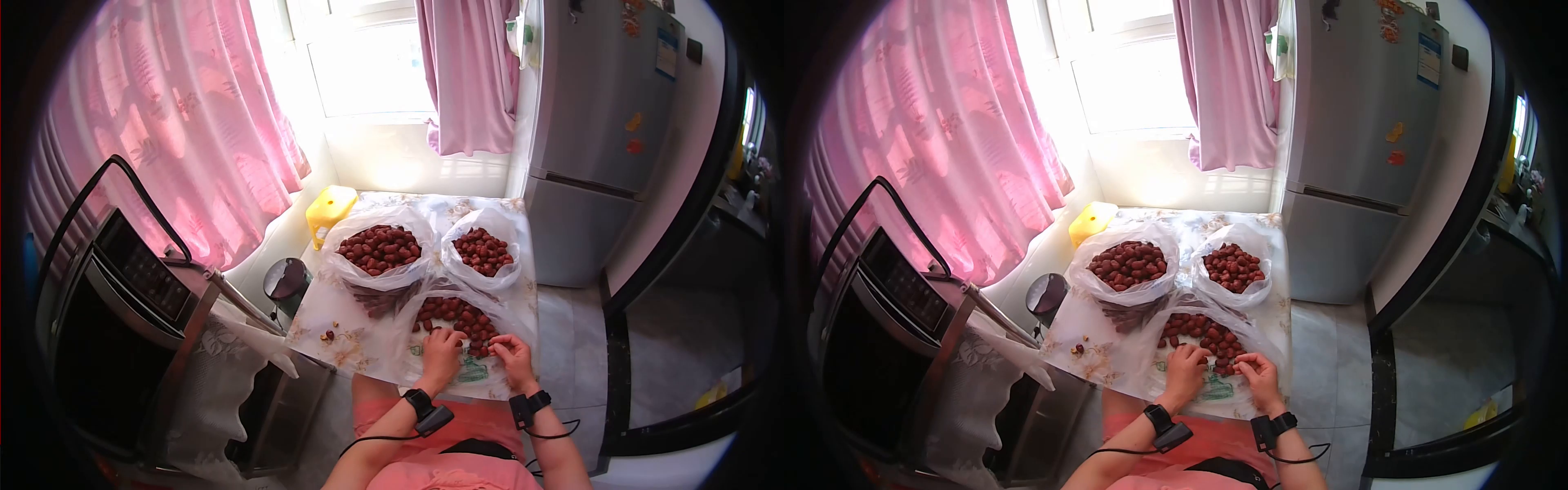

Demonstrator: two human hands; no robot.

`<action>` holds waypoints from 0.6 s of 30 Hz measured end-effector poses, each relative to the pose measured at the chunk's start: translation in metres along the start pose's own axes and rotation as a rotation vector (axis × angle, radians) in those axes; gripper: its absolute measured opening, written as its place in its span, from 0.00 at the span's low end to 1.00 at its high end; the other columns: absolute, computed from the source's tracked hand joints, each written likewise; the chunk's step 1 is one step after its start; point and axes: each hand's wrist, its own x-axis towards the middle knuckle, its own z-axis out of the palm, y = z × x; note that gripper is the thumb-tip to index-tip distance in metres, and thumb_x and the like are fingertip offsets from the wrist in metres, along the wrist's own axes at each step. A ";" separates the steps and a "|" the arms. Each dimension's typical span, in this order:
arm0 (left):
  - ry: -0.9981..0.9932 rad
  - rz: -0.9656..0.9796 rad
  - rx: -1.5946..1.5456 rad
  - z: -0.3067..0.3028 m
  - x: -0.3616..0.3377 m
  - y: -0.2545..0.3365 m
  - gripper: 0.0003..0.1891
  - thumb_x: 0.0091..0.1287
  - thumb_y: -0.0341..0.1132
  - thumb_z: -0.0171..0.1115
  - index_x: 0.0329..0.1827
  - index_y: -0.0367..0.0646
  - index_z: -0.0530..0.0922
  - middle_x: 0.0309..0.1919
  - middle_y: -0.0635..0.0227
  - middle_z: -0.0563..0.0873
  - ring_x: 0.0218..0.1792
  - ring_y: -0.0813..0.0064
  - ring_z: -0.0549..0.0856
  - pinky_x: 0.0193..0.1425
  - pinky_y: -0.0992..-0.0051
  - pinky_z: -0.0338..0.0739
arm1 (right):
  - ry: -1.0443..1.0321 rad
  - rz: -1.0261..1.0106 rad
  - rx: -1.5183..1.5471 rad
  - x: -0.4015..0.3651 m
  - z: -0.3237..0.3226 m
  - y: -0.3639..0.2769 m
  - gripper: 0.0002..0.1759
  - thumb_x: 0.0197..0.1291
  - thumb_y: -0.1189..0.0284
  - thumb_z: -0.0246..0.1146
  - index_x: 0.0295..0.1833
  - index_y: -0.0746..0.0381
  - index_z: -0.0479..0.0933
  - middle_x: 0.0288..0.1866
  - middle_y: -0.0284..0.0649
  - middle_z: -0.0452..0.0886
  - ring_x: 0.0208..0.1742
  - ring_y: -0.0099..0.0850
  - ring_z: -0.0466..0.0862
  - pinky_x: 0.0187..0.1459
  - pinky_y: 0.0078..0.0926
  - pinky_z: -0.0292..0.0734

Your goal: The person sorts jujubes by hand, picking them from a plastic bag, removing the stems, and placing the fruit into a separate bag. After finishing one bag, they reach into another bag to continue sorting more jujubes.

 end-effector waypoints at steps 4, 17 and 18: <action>0.132 -0.152 -0.377 -0.021 -0.007 0.005 0.16 0.59 0.20 0.63 0.50 0.43 0.83 0.42 0.62 0.82 0.45 0.57 0.83 0.50 0.63 0.76 | -0.005 -0.016 0.009 0.002 -0.001 0.003 0.06 0.70 0.80 0.63 0.50 0.67 0.81 0.45 0.37 0.86 0.43 0.24 0.85 0.50 0.22 0.81; 0.269 -0.503 -0.843 -0.032 -0.052 -0.034 0.17 0.66 0.15 0.60 0.57 0.37 0.77 0.46 0.70 0.83 0.48 0.79 0.83 0.58 0.77 0.78 | -0.007 -0.015 -0.015 0.000 0.002 -0.003 0.07 0.70 0.80 0.63 0.50 0.67 0.81 0.44 0.37 0.86 0.44 0.25 0.86 0.50 0.23 0.82; 0.270 -0.505 -0.843 -0.031 -0.053 -0.036 0.17 0.66 0.15 0.60 0.57 0.37 0.77 0.46 0.70 0.83 0.48 0.79 0.83 0.58 0.77 0.78 | -0.010 -0.018 -0.012 0.000 0.001 -0.002 0.07 0.70 0.79 0.63 0.50 0.67 0.81 0.44 0.37 0.86 0.44 0.25 0.86 0.50 0.23 0.82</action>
